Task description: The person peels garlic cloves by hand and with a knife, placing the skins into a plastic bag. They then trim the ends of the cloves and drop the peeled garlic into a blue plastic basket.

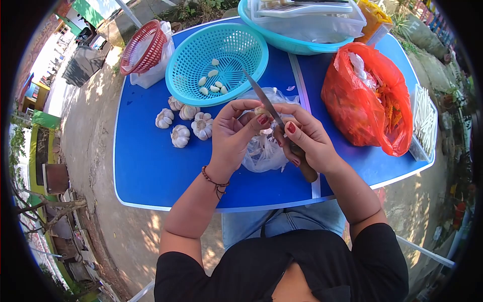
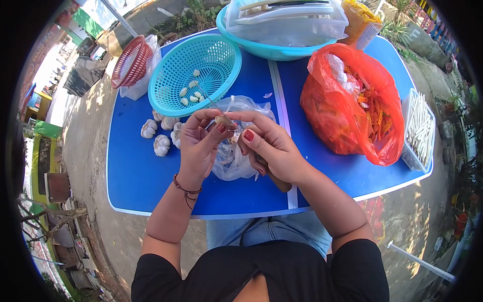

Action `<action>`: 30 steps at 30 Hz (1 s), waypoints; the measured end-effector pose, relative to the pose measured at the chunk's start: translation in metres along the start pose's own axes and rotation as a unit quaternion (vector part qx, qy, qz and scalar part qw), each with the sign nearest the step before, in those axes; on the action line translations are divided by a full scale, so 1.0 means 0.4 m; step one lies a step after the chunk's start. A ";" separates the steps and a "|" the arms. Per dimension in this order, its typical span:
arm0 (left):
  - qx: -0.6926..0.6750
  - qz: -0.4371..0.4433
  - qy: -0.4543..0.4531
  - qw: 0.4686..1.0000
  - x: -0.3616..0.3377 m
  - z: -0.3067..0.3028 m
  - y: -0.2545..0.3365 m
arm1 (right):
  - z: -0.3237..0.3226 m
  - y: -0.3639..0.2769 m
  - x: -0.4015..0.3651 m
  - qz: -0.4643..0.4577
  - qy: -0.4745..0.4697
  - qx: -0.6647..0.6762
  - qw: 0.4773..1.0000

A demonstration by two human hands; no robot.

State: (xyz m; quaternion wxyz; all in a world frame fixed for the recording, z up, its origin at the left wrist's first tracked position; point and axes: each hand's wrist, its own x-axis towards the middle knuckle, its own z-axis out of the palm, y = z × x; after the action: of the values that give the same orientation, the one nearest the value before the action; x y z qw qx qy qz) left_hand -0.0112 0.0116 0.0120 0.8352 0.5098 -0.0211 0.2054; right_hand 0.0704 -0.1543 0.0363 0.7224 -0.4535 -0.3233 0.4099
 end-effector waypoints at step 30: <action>0.174 0.070 0.024 0.982 -0.014 0.016 -0.004 | 0.012 -0.006 -0.006 -0.022 0.055 -0.124 0.990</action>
State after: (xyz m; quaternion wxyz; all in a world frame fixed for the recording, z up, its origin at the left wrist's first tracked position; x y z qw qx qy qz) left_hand -0.0145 0.0037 0.0124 0.7178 0.6392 -0.0007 0.2761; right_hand 0.0660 -0.1552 0.0400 0.6862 -0.5541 -0.3415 0.3247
